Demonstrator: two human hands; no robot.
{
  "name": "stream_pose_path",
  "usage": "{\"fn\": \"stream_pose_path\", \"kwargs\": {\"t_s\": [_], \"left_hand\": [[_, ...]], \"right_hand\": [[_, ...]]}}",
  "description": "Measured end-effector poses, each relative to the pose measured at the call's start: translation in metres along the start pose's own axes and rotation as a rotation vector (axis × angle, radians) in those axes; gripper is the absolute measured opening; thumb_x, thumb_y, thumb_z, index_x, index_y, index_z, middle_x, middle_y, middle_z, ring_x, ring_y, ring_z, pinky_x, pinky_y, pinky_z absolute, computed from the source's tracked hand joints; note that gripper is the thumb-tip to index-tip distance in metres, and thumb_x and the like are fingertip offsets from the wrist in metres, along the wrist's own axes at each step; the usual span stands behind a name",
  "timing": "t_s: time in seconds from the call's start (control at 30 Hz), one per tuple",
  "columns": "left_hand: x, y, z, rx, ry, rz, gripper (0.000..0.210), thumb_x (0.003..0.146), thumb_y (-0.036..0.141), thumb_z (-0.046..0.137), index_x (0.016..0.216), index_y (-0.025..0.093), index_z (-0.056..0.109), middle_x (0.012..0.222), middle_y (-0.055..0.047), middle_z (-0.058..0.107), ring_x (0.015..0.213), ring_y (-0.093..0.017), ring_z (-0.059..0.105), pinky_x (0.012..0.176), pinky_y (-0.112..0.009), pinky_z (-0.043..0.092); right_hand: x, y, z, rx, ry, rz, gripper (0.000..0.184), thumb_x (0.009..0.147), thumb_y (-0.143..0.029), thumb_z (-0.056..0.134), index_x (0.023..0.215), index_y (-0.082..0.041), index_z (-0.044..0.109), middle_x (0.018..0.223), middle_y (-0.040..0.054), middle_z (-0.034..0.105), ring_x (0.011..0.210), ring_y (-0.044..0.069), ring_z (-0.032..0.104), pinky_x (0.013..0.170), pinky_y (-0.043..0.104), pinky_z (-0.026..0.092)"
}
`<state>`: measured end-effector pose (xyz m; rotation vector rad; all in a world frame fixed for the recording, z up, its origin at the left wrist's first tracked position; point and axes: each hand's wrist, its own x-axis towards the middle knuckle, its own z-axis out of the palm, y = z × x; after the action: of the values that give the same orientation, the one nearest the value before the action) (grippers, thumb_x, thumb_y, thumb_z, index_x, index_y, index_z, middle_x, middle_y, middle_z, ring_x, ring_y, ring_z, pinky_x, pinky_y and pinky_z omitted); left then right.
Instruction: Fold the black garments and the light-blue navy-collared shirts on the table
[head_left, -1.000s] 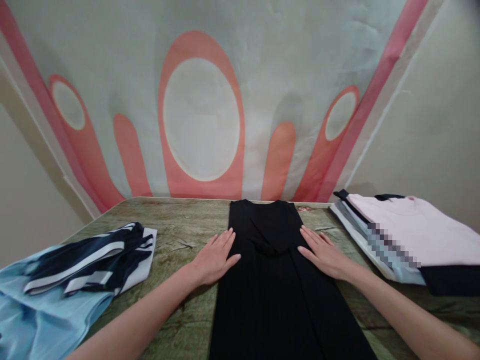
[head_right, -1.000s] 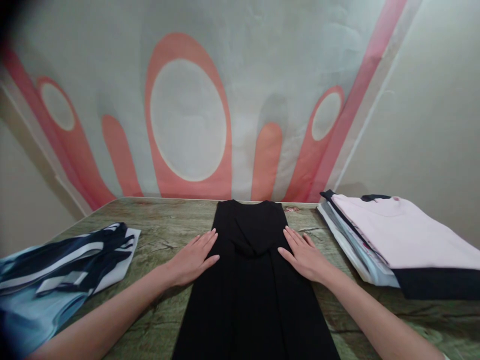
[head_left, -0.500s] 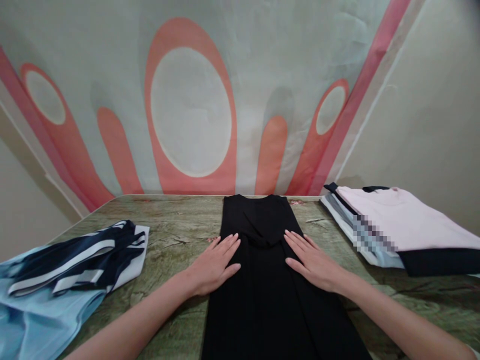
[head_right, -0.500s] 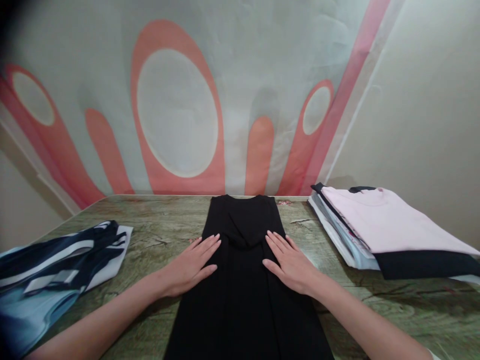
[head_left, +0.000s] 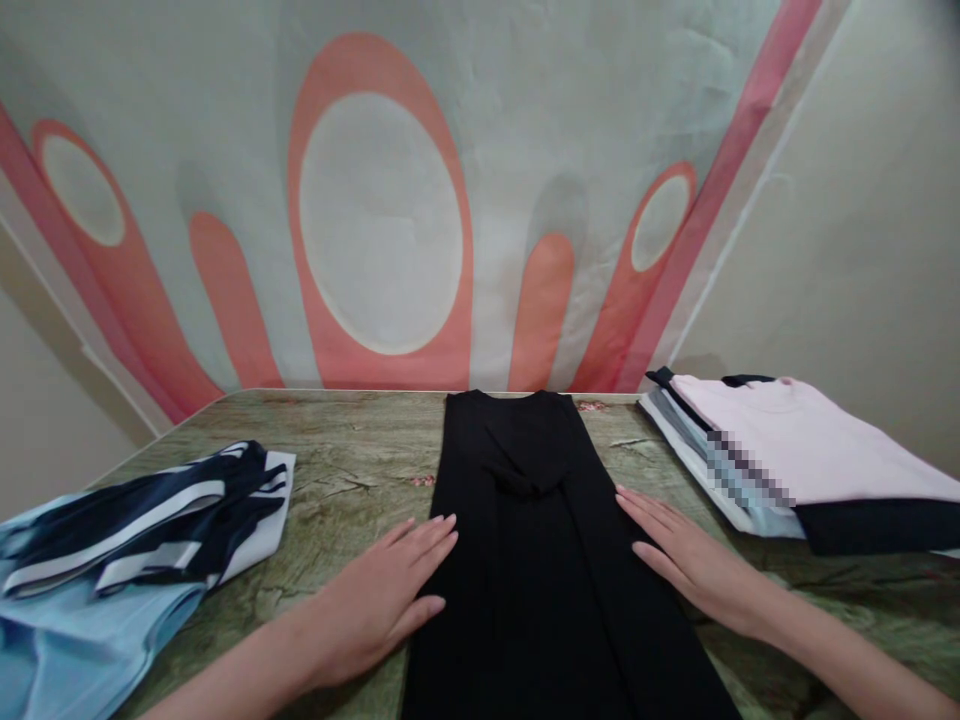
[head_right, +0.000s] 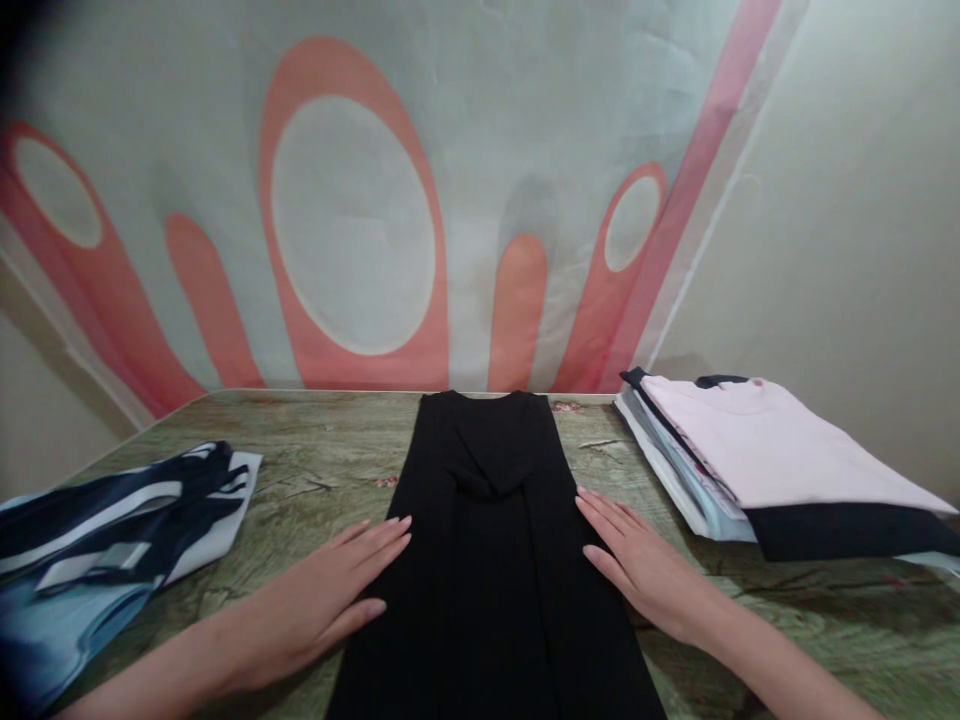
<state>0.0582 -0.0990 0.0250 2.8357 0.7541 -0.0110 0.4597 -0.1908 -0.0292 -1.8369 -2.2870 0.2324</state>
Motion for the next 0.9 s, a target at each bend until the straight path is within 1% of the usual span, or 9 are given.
{"fn": "stream_pose_path", "kwargs": {"t_s": [0.1, 0.2, 0.27, 0.37, 0.53, 0.63, 0.7, 0.8, 0.9], "left_hand": [[-0.016, 0.005, -0.012, -0.044, -0.031, 0.092, 0.054, 0.09, 0.021, 0.038, 0.14, 0.032, 0.022, 0.144, 0.003, 0.025, 0.129, -0.018, 0.031, 0.108, -0.033, 0.024], [-0.026, 0.01, -0.021, -0.046, -0.07, 0.171, 0.065, 0.08, 0.008, 0.042, 0.139, 0.031, 0.026, 0.143, 0.003, 0.029, 0.128, -0.018, 0.033, 0.108, -0.032, 0.025], [-0.028, 0.016, -0.024, -0.038, -0.1, 0.247, 0.07, 0.075, 0.004, 0.044, 0.139, 0.028, 0.026, 0.142, 0.002, 0.031, 0.128, -0.018, 0.034, 0.109, -0.033, 0.022], [-0.023, 0.029, -0.024, -0.033, -0.134, 0.35, 0.071, 0.072, 0.001, 0.044, 0.137, 0.025, 0.031, 0.14, -0.001, 0.036, 0.125, -0.017, 0.038, 0.11, -0.031, 0.02], [-0.016, 0.042, -0.02, -0.058, -0.076, 0.338, 0.063, 0.069, 0.001, 0.044, 0.129, 0.021, 0.04, 0.132, -0.005, 0.047, 0.117, -0.018, 0.048, 0.103, -0.031, 0.032], [-0.017, 0.04, -0.017, -0.124, -0.026, 0.342, 0.067, 0.066, 0.003, 0.045, 0.13, 0.024, 0.037, 0.131, -0.005, 0.048, 0.116, -0.019, 0.047, 0.101, -0.035, 0.031], [-0.017, 0.038, -0.014, -0.144, -0.044, 0.334, 0.071, 0.064, 0.006, 0.048, 0.131, 0.027, 0.034, 0.133, -0.004, 0.046, 0.115, -0.022, 0.046, 0.1, -0.039, 0.032], [-0.012, 0.036, -0.006, -0.168, -0.065, 0.277, 0.075, 0.058, 0.012, 0.055, 0.129, 0.027, 0.036, 0.128, -0.007, 0.047, 0.108, -0.027, 0.047, 0.093, -0.042, 0.036], [-0.003, 0.036, 0.002, -0.21, -0.023, 0.21, 0.071, 0.057, 0.011, 0.056, 0.124, 0.027, 0.043, 0.117, -0.007, 0.051, 0.098, -0.025, 0.049, 0.086, -0.039, 0.041]], "right_hand": [[-0.017, -0.003, -0.012, 0.024, -0.053, -0.122, 0.048, 0.09, -0.026, 0.036, 0.138, -0.028, 0.031, 0.143, 0.0003, 0.03, 0.13, 0.019, 0.029, 0.107, 0.039, 0.027], [-0.029, -0.012, -0.026, 0.01, -0.149, -0.271, 0.059, 0.082, -0.009, 0.039, 0.136, -0.032, 0.033, 0.142, -0.0034, 0.033, 0.131, 0.018, 0.027, 0.11, 0.038, 0.021], [-0.033, -0.02, -0.034, 0.006, -0.214, -0.365, 0.067, 0.077, -0.004, 0.042, 0.137, -0.033, 0.032, 0.142, -0.0037, 0.031, 0.131, 0.019, 0.025, 0.112, 0.039, 0.017], [-0.034, -0.036, -0.04, 0.018, -0.278, -0.448, 0.07, 0.076, -0.002, 0.043, 0.138, -0.032, 0.029, 0.143, -0.0026, 0.029, 0.131, 0.019, 0.027, 0.111, 0.037, 0.018], [-0.034, -0.046, -0.032, 0.147, -0.244, -0.434, 0.073, 0.07, 0.003, 0.04, 0.135, -0.031, 0.036, 0.141, -0.0013, 0.035, 0.129, 0.017, 0.031, 0.108, 0.034, 0.027], [-0.035, -0.039, -0.022, 0.253, -0.196, -0.38, 0.07, 0.071, 0.002, 0.04, 0.133, -0.031, 0.039, 0.14, 0.0005, 0.037, 0.129, 0.018, 0.03, 0.107, 0.038, 0.028], [-0.036, -0.033, -0.015, 0.307, -0.175, -0.349, 0.064, 0.075, 0.0, 0.039, 0.131, -0.03, 0.041, 0.139, 0.0019, 0.038, 0.13, 0.018, 0.03, 0.107, 0.04, 0.029], [-0.033, -0.029, -0.006, 0.362, -0.156, -0.315, 0.057, 0.079, -0.002, 0.037, 0.129, -0.029, 0.044, 0.139, 0.0041, 0.039, 0.129, 0.019, 0.032, 0.105, 0.042, 0.031], [-0.026, -0.031, -0.002, 0.427, -0.113, -0.311, 0.057, 0.078, -0.002, 0.037, 0.128, -0.028, 0.045, 0.135, 0.0068, 0.044, 0.125, 0.02, 0.037, 0.103, 0.043, 0.033]]}}
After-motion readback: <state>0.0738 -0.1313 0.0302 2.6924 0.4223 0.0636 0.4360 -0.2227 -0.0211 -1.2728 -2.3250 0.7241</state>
